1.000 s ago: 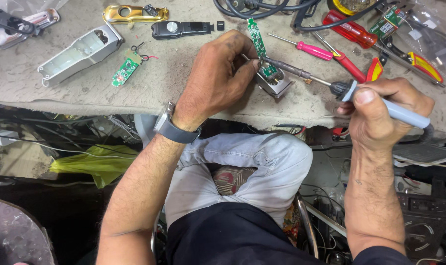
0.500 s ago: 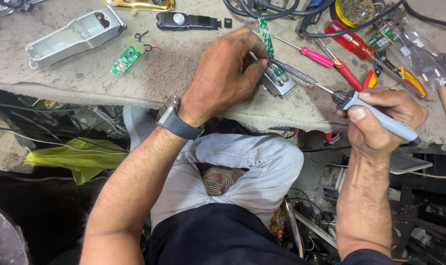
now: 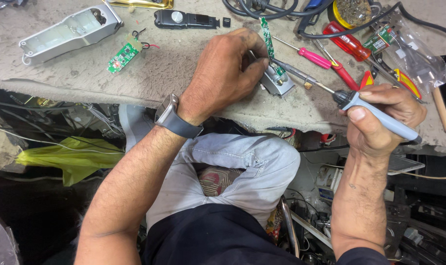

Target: The person disassembles a small electronic device, uses a soldering iron and screwdriver to remove and reattach components on a circuit board, and reassembles the device casing.

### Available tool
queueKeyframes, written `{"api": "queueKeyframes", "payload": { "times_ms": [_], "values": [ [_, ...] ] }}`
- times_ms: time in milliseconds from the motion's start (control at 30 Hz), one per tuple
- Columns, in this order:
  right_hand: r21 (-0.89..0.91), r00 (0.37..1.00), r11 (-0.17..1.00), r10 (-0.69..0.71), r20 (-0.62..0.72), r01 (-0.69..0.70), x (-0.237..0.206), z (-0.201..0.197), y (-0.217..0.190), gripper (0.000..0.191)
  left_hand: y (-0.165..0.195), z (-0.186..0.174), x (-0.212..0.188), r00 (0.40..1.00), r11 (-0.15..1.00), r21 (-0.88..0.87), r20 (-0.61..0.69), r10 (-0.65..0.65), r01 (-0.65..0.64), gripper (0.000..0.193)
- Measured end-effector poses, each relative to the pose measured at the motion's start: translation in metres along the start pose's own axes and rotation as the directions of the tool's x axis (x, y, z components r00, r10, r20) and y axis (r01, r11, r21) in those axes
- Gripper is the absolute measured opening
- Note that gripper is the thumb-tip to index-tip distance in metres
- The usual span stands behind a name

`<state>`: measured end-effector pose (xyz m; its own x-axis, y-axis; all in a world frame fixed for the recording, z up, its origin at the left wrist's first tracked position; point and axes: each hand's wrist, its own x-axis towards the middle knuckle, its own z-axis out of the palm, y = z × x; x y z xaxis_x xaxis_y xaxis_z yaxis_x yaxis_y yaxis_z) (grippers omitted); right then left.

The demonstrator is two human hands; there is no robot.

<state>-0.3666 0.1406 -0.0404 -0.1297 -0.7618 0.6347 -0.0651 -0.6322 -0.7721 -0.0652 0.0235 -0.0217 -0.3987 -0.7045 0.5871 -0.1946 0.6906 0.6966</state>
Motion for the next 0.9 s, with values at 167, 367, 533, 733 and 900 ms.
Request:
{"api": "queueKeyframes", "payload": {
  "times_ms": [167,367,533,733,900],
  "values": [
    [0.019,1.0,1.0,0.003,-0.023,-0.003,0.0,0.004,-0.001,0.023,0.001,0.0,0.001,0.999,1.0,-0.018,-0.029,0.023,-0.024,0.011],
    [0.018,0.998,1.0,0.025,-0.056,-0.024,-0.008,0.002,0.001,0.022,-0.002,0.002,-0.001,0.999,1.0,-0.026,-0.035,0.007,-0.008,0.009],
    [0.192,0.969,0.981,0.056,-0.239,-0.009,-0.011,-0.008,0.01,0.023,-0.001,0.002,0.001,0.999,0.998,-0.039,-0.013,-0.049,0.049,0.022],
    [0.284,0.941,0.959,0.097,-0.324,-0.001,-0.013,-0.02,0.017,0.023,0.008,-0.014,0.0,0.996,0.98,-0.187,-0.054,-0.075,0.064,0.052],
    [0.248,0.945,0.968,0.057,-0.323,0.027,-0.018,-0.015,0.012,0.025,0.003,-0.022,0.011,0.943,0.853,-0.405,0.102,-0.317,0.33,0.043]
  ]
}}
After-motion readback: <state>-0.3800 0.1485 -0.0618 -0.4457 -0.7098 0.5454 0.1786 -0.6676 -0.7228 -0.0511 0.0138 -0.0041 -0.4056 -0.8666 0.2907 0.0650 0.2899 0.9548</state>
